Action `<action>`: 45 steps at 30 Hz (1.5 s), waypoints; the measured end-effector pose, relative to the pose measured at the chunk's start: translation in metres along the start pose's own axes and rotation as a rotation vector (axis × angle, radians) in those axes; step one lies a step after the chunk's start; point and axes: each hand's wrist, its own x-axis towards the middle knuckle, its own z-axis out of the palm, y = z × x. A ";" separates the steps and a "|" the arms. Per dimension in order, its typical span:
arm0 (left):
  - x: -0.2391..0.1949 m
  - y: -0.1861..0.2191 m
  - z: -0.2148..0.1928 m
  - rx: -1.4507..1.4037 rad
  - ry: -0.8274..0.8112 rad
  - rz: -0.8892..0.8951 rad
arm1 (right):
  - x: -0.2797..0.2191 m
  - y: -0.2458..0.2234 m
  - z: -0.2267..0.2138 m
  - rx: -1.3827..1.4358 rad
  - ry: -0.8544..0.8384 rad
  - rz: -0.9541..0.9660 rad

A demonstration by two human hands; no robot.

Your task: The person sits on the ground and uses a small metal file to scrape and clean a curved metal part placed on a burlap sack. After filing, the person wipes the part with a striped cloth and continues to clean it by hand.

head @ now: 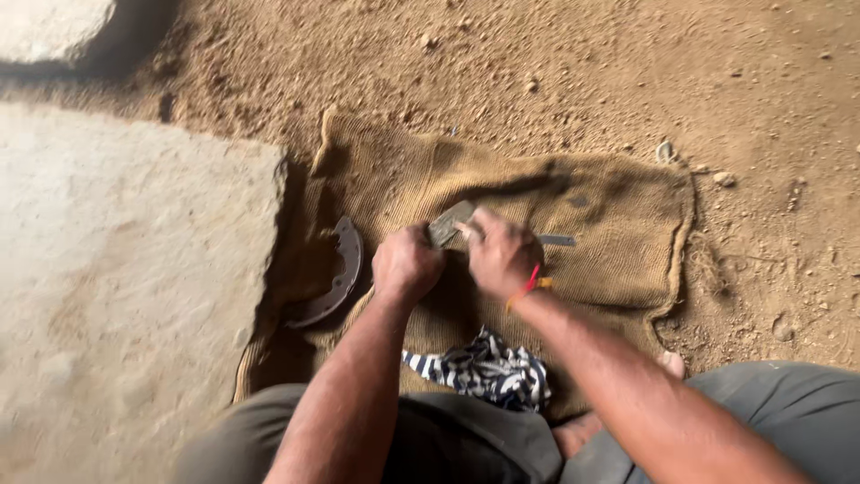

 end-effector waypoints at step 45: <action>-0.005 0.013 -0.007 0.000 -0.067 -0.138 | 0.030 0.046 0.046 0.036 0.193 0.098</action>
